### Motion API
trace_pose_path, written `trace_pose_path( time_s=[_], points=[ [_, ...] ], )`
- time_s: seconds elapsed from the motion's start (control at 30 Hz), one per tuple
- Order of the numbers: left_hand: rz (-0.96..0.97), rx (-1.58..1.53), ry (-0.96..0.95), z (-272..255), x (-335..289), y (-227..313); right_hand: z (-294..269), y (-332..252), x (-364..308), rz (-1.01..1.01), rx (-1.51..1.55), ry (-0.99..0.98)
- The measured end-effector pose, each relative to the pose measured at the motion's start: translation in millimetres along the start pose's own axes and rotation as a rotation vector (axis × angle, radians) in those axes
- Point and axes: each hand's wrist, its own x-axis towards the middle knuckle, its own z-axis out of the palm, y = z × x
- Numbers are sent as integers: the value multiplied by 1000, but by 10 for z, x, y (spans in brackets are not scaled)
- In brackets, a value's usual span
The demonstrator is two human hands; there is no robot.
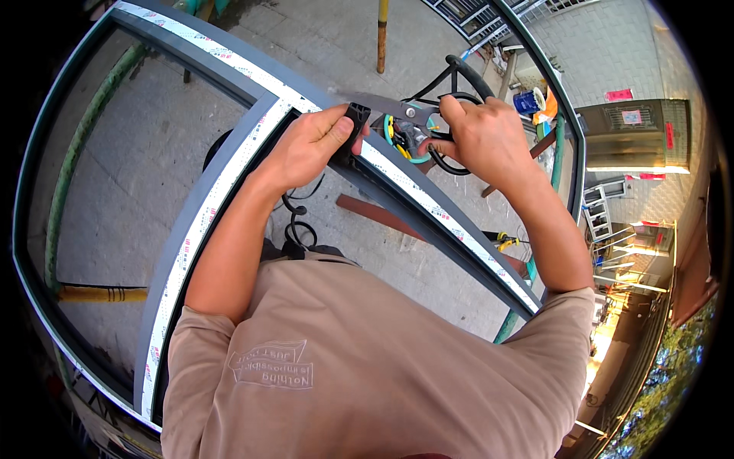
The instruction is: The person installs a rubber sealing strip into the groove of a metal window frame. The person unrolls the strip by hand and presses it into the channel along the frame, then cuts the strip with shears at the corner.
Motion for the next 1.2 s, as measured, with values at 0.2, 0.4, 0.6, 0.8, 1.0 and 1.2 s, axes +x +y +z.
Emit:
trace_pose_path(
  time_s=[0.2, 0.4, 0.6, 0.8, 1.0, 1.2],
  points=[
    [-14, -47, 8, -3, -4, 13, 26, -56, -70, 125, 102, 43],
    [-39, -174, -24, -7, -12, -28, 102, -71, -169, 49, 132, 82],
    [-54, -167, -71, -46, -18, -8, 137, 0, -171, -20, 59, 89],
    [-60, -158, -116, -92, -18, 51, 84, 21, -133, -79, 2, 55],
    [-22, -124, -109, -84, -12, 4, 93, -20, -161, -73, -19, -11],
    [-62, -189, -73, -67, -25, -28, 89, -53, -149, -18, -33, 27]
  ],
)
